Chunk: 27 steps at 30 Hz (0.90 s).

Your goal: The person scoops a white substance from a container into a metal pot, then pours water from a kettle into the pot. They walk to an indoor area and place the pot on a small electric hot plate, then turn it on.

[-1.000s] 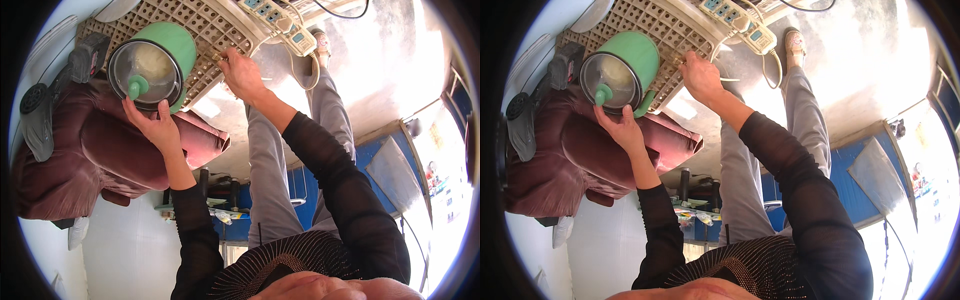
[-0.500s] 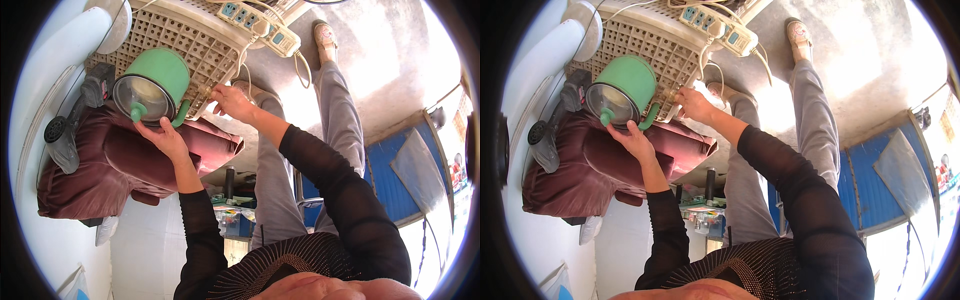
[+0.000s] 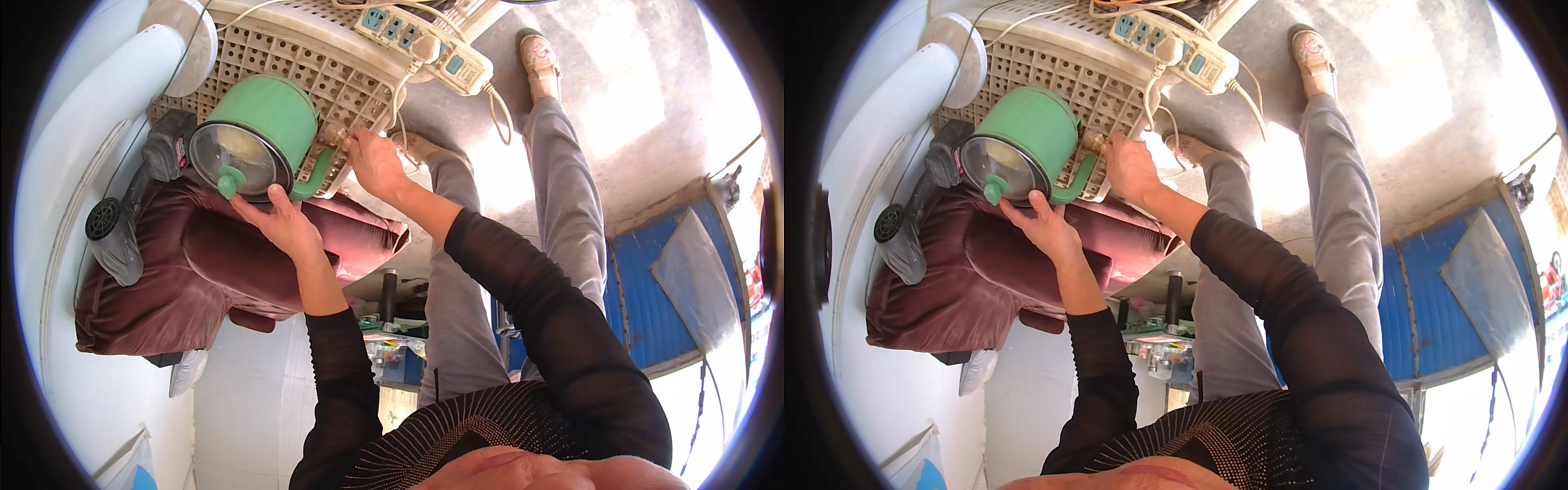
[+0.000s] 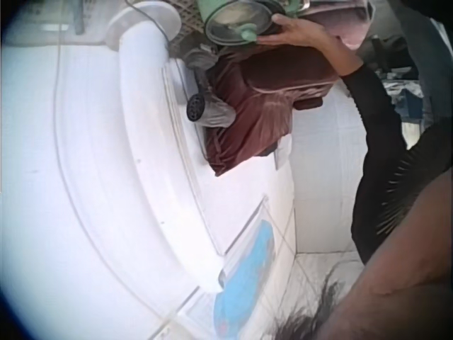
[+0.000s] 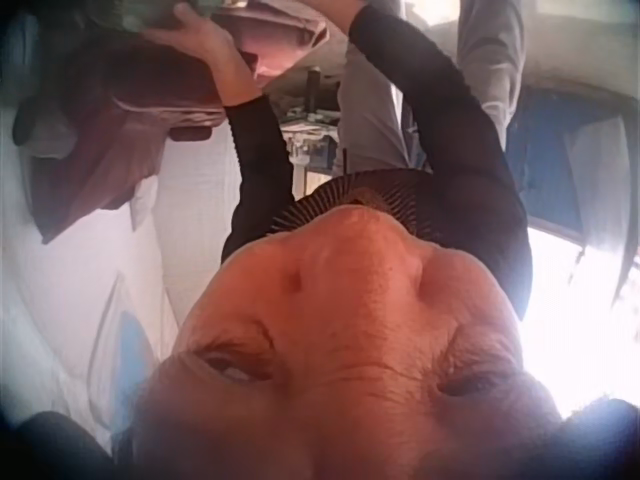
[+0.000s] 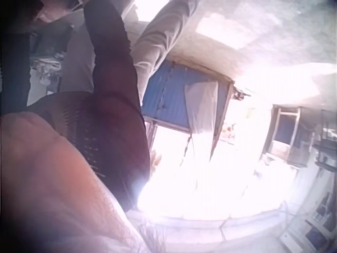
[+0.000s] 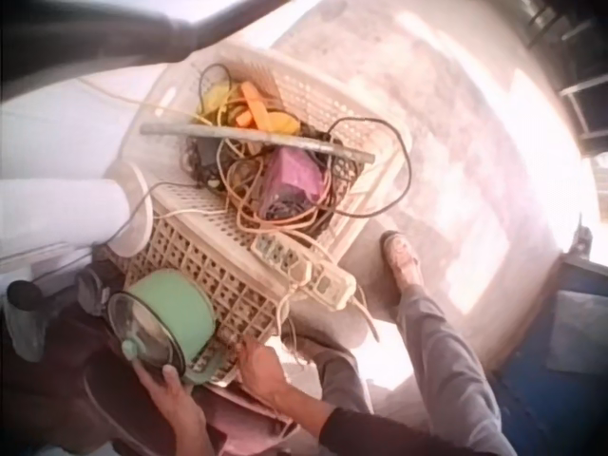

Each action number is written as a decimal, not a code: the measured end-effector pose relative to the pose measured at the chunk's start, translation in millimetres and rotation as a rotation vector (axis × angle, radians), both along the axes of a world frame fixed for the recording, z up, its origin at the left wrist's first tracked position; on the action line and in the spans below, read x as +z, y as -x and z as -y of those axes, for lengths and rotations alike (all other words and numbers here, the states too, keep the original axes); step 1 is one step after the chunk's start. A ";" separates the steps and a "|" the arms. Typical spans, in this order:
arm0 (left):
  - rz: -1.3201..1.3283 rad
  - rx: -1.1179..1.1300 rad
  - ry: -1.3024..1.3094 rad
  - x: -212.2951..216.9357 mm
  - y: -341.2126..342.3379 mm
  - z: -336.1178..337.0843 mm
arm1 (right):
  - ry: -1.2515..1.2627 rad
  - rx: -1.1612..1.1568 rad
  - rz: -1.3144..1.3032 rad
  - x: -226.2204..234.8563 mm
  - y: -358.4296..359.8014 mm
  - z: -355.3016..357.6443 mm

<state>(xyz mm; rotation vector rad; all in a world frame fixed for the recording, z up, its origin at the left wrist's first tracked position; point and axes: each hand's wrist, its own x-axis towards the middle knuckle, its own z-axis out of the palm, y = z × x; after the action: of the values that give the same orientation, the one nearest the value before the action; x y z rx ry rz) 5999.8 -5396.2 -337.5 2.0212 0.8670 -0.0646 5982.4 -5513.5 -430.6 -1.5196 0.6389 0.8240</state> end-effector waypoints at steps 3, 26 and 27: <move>-0.004 0.015 0.017 0.8 0.0 -0.8 | 0.048 0.035 -0.002 -1.6 -12.7 2.2; -0.045 -0.254 -0.374 -10.5 9.0 -28.6 | 0.313 0.497 0.078 8.3 -41.5 -7.3; -0.048 -0.296 -0.437 -8.5 6.6 -26.6 | 0.270 0.413 0.054 4.8 -39.7 -8.2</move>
<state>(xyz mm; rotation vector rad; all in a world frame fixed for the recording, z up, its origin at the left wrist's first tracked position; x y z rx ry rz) 5993.2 -5369.6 -346.0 2.5579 0.6420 -0.0958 6022.1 -5505.3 -425.8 -1.9523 0.4107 1.0325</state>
